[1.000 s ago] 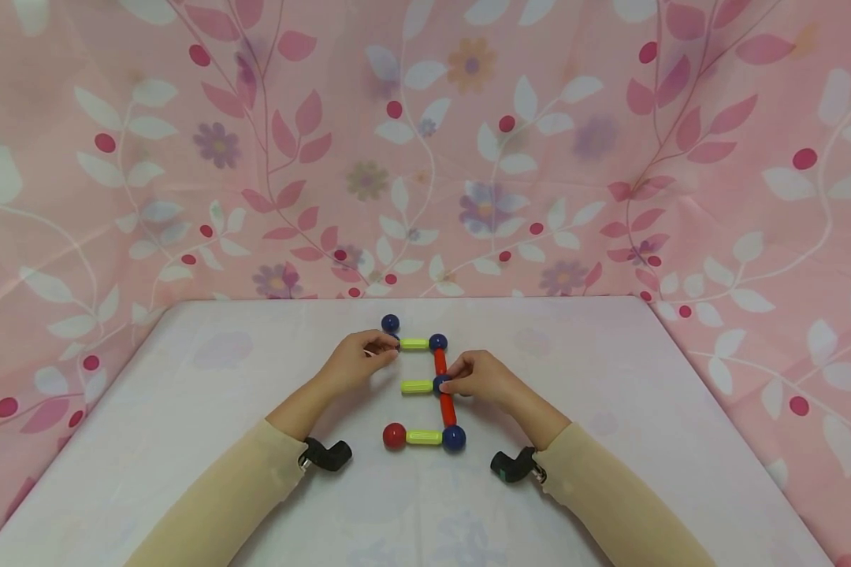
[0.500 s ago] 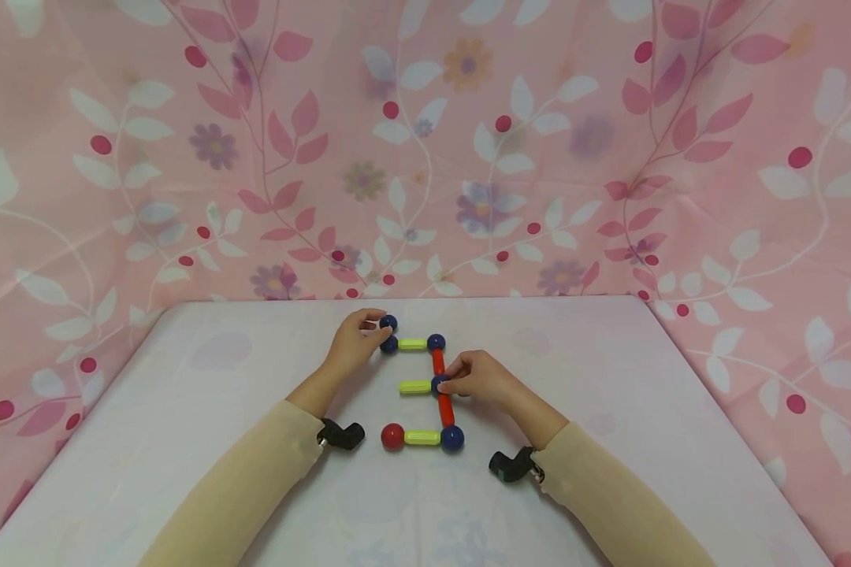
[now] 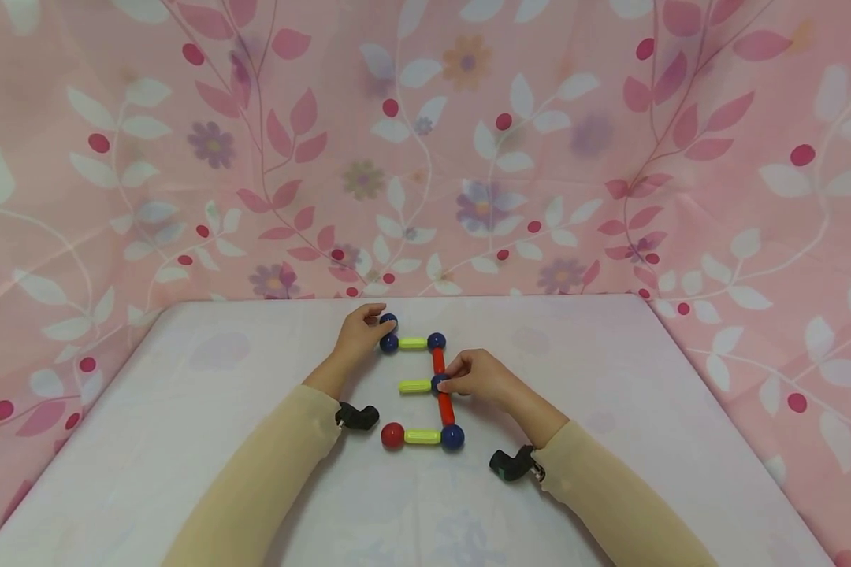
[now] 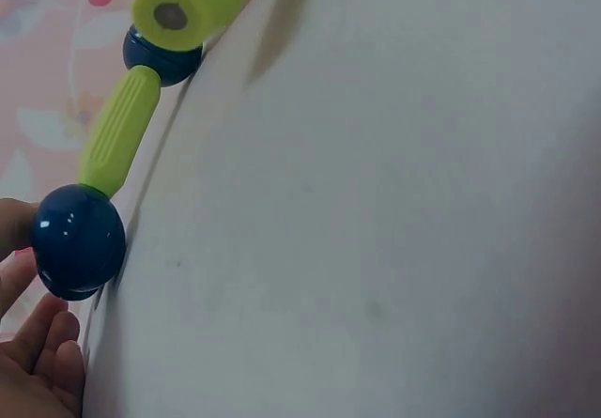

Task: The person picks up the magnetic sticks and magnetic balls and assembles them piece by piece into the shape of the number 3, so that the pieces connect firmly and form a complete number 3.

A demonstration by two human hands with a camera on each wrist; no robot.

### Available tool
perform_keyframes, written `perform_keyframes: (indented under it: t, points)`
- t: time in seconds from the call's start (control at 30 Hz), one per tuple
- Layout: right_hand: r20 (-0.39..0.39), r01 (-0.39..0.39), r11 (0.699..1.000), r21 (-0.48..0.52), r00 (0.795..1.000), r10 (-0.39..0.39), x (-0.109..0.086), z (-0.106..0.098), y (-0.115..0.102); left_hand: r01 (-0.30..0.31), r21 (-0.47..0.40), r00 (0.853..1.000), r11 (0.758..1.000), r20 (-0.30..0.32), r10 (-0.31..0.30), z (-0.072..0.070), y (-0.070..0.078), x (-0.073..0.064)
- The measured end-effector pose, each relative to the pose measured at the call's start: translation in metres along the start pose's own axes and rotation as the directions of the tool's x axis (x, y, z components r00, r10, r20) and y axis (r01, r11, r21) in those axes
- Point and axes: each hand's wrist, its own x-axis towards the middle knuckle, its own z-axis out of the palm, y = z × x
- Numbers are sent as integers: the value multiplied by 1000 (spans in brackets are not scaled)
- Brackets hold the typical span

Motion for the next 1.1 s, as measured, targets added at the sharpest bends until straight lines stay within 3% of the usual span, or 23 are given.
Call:
perform_keyframes:
  t: [0.5,0.73,0.93,1.1]
  points:
    - [9,-5,1000,10,1000,5,2,0,-1,54,66,998,996,-24,-52,4,3,0]
    - [3,-17,1000,4,1000,17,3,0,1,38,26,999,999,-35,-37,2,-2,0]
    - [1,-22,1000,1,1000,22,2,0,2,5,-15,996,1000,-88,-6,-2,-5,-6]
    - [5,-14,1000,4,1000,14,0,1,0,-10,-24,996,1000,-94,8,-6,-4,-12]
